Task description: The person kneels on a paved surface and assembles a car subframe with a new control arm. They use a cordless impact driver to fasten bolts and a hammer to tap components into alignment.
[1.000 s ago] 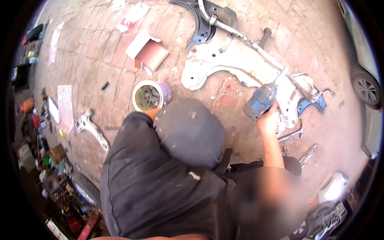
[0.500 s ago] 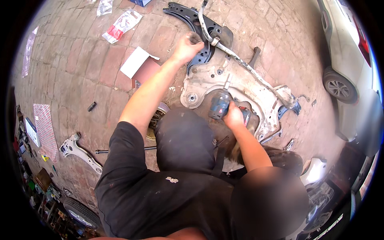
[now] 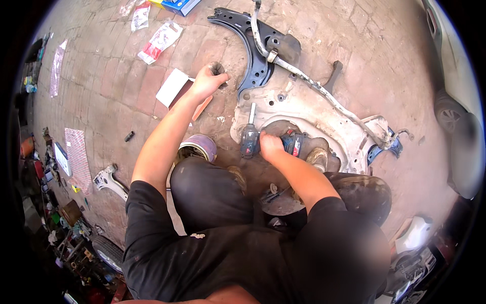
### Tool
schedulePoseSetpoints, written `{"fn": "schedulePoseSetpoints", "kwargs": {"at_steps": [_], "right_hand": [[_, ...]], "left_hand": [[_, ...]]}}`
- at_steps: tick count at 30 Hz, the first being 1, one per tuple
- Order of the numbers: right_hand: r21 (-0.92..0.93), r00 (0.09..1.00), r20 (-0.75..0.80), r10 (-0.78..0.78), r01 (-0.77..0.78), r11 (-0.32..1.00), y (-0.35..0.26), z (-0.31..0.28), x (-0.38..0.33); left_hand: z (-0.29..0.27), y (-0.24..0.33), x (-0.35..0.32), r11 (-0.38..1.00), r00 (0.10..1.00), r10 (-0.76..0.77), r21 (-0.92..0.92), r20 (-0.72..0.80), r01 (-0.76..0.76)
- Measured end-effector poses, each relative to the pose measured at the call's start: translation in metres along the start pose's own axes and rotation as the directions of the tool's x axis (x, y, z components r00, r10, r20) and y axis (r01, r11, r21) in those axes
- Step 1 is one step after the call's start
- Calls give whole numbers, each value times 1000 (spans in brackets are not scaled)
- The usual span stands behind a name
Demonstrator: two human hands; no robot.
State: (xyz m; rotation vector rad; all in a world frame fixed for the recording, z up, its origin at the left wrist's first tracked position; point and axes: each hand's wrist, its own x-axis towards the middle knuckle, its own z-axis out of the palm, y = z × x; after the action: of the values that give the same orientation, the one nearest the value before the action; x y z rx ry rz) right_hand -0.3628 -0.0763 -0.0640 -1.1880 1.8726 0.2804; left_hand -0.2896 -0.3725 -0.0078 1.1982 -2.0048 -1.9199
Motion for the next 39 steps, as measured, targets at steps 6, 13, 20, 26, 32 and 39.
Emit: {"fn": "schedulePoseSetpoints", "kwargs": {"at_steps": [6,13,20,26,32,39], "right_hand": [[-235,922,269,-279,344,909,11,-123,24],[-134,852,-412,-322,293,947,96,-264,59],[103,863,-486,-134,210,972,122,-250,109],[149,766,-614,-189,348,926,112,-229,153],[176,643,-732,-225,498,849,121,-207,169],[181,636,-738,-226,509,841,121,-203,171]], "left_hand": [[24,51,12,980,979,-168,129,118,152],[73,71,40,875,972,-232,-426,45,229],[146,37,80,850,817,-503,-332,-283,408],[162,7,104,865,873,-454,-324,-177,384],[171,-18,109,755,908,-414,-581,-62,305],[174,-20,111,712,937,-335,-677,-93,188]]}}
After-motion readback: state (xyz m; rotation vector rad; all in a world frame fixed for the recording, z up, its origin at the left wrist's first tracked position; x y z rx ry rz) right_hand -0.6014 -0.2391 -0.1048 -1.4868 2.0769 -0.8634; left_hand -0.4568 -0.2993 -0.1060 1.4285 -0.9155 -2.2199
